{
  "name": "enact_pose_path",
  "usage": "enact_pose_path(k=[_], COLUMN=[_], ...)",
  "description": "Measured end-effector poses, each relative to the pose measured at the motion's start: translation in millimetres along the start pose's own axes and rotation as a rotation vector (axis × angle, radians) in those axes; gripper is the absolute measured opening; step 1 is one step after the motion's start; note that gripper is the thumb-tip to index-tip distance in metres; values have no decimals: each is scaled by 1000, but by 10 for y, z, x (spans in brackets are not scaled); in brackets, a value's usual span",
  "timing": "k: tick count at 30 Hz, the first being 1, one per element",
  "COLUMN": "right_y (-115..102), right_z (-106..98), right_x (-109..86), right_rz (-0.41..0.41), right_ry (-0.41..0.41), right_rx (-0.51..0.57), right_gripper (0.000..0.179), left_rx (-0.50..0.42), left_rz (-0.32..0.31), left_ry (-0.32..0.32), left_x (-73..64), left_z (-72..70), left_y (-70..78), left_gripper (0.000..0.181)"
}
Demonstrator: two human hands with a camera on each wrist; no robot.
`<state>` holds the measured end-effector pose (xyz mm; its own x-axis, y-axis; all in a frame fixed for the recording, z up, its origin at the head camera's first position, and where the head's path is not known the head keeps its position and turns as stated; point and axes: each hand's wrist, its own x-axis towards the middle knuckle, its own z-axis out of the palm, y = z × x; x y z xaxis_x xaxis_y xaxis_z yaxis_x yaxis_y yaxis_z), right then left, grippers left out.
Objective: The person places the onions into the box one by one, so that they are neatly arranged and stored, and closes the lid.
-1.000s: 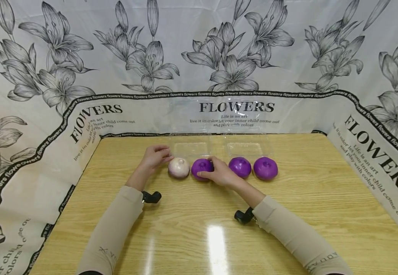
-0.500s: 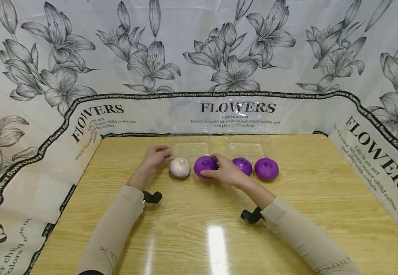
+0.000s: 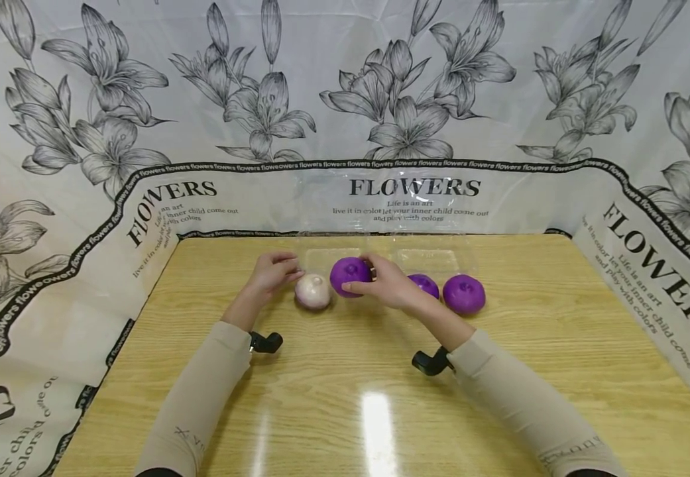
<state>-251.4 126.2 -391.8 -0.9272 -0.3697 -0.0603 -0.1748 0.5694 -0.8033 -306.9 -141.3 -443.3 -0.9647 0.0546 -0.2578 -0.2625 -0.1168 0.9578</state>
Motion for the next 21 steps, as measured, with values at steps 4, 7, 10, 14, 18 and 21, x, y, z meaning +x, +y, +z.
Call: enact_pose_path(k=[4, 7, 10, 14, 18, 21], right_y=[-47, -71, -84, -99, -92, -78], right_z=[-8, -15, -22, -22, -3, 14], right_x=[69, 137, 206, 268, 340, 417], right_rz=[-3, -14, -35, -40, -31, -29], right_ry=[9, 15, 19, 23, 32, 44], right_rx=[23, 17, -3, -20, -18, -20], right_gripper=[80, 80, 79, 79, 80, 77], left_rx=[1, 2, 4, 5, 5, 7], left_rz=[-5, -8, -5, 1, -4, -9], left_ry=[-4, -2, 1, 1, -1, -4], left_x=[-7, -3, 5, 5, -2, -8], left_z=[1, 0, -3, -3, -4, -2], left_y=[11, 17, 27, 38, 33, 25], left_gripper=[45, 45, 44, 44, 45, 46])
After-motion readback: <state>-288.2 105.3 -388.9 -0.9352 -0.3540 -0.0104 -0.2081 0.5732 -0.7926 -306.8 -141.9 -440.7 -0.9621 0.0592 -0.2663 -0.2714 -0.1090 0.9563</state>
